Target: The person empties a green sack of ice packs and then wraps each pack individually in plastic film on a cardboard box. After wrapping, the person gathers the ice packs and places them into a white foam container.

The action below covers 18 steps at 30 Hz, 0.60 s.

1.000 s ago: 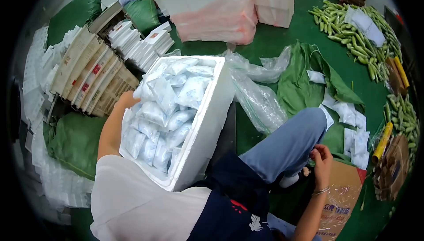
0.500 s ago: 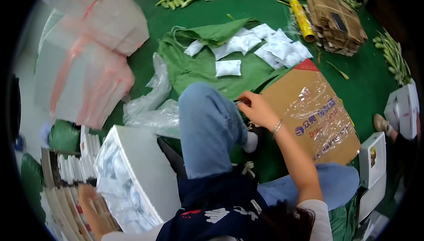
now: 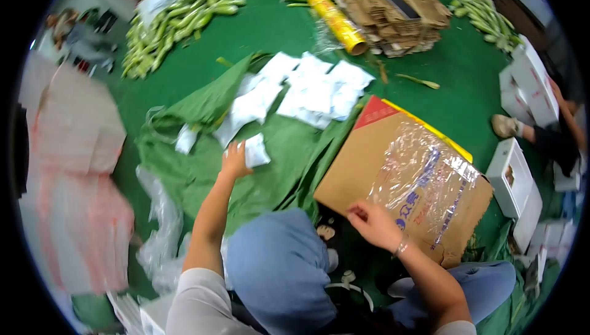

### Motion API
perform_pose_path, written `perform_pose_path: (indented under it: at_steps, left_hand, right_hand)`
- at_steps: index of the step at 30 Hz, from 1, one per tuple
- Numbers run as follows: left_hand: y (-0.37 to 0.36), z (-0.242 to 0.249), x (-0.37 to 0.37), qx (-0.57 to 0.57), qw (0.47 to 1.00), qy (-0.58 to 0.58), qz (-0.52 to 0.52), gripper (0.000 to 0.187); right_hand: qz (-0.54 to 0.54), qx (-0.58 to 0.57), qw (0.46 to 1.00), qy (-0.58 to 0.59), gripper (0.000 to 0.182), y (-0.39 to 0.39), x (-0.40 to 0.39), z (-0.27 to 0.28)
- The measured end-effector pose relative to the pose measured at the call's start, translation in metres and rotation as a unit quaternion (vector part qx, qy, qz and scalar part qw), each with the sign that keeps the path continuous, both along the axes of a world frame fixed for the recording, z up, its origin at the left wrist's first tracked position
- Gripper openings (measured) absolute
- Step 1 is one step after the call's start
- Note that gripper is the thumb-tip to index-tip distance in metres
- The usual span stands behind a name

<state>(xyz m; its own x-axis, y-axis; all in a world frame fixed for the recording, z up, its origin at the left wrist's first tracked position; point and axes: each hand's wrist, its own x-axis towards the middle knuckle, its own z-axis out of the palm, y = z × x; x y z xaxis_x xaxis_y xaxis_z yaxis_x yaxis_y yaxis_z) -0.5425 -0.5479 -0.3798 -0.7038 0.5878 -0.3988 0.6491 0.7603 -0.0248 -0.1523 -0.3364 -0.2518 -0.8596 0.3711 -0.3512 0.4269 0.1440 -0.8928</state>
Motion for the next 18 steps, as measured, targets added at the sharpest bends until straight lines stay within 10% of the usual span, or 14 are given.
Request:
perform_pose_path:
  at_steps: [2, 5, 9, 12, 18]
  left_hand:
    - [0.009, -0.031, -0.008, -0.040, 0.999, 0.012, 0.012, 0.112]
    - [-0.003, -0.070, -0.023, 0.174, 0.975, 0.133, -0.050, 0.057]
    - [0.000, -0.060, -0.052, 0.295, 0.919, -0.209, 0.159, 0.040]
    - [0.038, 0.048, -0.016, 0.278, 0.895, -0.272, 0.219, 0.036]
    - [0.168, 0.257, 0.144, 0.361, 0.851, -0.381, -0.016, 0.032]
  right_hand:
    - [-0.013, 0.017, 0.998, -0.056, 0.018, 0.012, 0.012, 0.015]
    - [-0.034, 0.010, 0.999, -0.030, 0.019, 0.025, 0.034, -0.006]
    - [-0.037, 0.024, 0.999, 0.011, 0.024, 0.034, 0.033, 0.005]
    - [-0.023, 0.018, 0.999, 0.043, 0.035, 0.034, 0.017, 0.022]
    - [-0.183, 0.201, 0.950, 0.155, 0.098, 0.010, -0.012, 0.091]
